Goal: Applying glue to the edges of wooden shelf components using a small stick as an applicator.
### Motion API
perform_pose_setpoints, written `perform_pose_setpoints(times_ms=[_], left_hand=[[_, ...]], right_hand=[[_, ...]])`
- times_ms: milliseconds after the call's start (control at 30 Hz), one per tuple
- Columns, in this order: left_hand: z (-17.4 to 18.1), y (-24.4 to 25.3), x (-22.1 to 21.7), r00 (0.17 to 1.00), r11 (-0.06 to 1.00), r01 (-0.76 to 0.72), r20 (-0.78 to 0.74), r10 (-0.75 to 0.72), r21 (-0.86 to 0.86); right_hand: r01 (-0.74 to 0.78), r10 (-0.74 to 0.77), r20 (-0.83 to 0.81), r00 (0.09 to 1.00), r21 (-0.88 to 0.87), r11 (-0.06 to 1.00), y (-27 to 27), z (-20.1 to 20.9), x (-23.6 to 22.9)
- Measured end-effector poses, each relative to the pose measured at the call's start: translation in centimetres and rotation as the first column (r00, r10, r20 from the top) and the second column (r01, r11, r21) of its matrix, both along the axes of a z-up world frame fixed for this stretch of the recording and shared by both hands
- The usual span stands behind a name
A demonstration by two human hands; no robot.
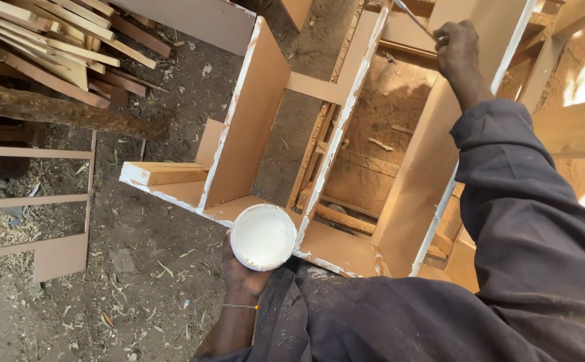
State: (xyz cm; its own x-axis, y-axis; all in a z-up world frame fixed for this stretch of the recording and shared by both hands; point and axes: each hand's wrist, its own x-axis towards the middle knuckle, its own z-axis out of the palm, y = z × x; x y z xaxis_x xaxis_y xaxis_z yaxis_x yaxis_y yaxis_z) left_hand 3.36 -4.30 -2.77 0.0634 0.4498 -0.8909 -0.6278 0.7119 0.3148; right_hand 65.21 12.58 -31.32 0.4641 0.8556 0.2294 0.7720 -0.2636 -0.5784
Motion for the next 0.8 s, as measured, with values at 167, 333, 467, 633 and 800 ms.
perform_pose_setpoints(times_ms=[167, 333, 467, 633, 800], left_hand=[[-0.6, -0.3, -0.7, 0.999, 0.997, 0.032, 0.021, -0.034, 0.073], [-1.0, -0.4, -0.5, 0.999, 0.999, 0.018, 0.031, -0.019, 0.026], [-0.8, -0.6, -0.7, 0.997, 0.998, 0.027, 0.068, -0.031, 0.049], [-1.1, -0.6, -0.8, 0.997, 1.0, 0.002, 0.081, -0.003, 0.009], [-0.5, 0.3, 0.7, 0.996, 1.0, 0.012, 0.086, -0.014, 0.019]], right_hand=[[-0.204, 0.202, -0.031, 0.979, -0.059, 0.977, -2.2, 7.0, -3.3], [0.077, -0.077, -0.102, 0.992, -0.008, 0.997, 0.8, 6.7, -1.3], [0.108, -0.102, -0.083, 0.991, 0.073, 0.991, 0.8, 5.6, -2.6], [-0.026, 0.026, 0.021, 0.999, 0.016, 1.0, -1.3, 9.8, -5.7], [0.015, -0.043, 0.209, 0.977, 0.133, 0.991, 1.2, 7.8, -2.7]])
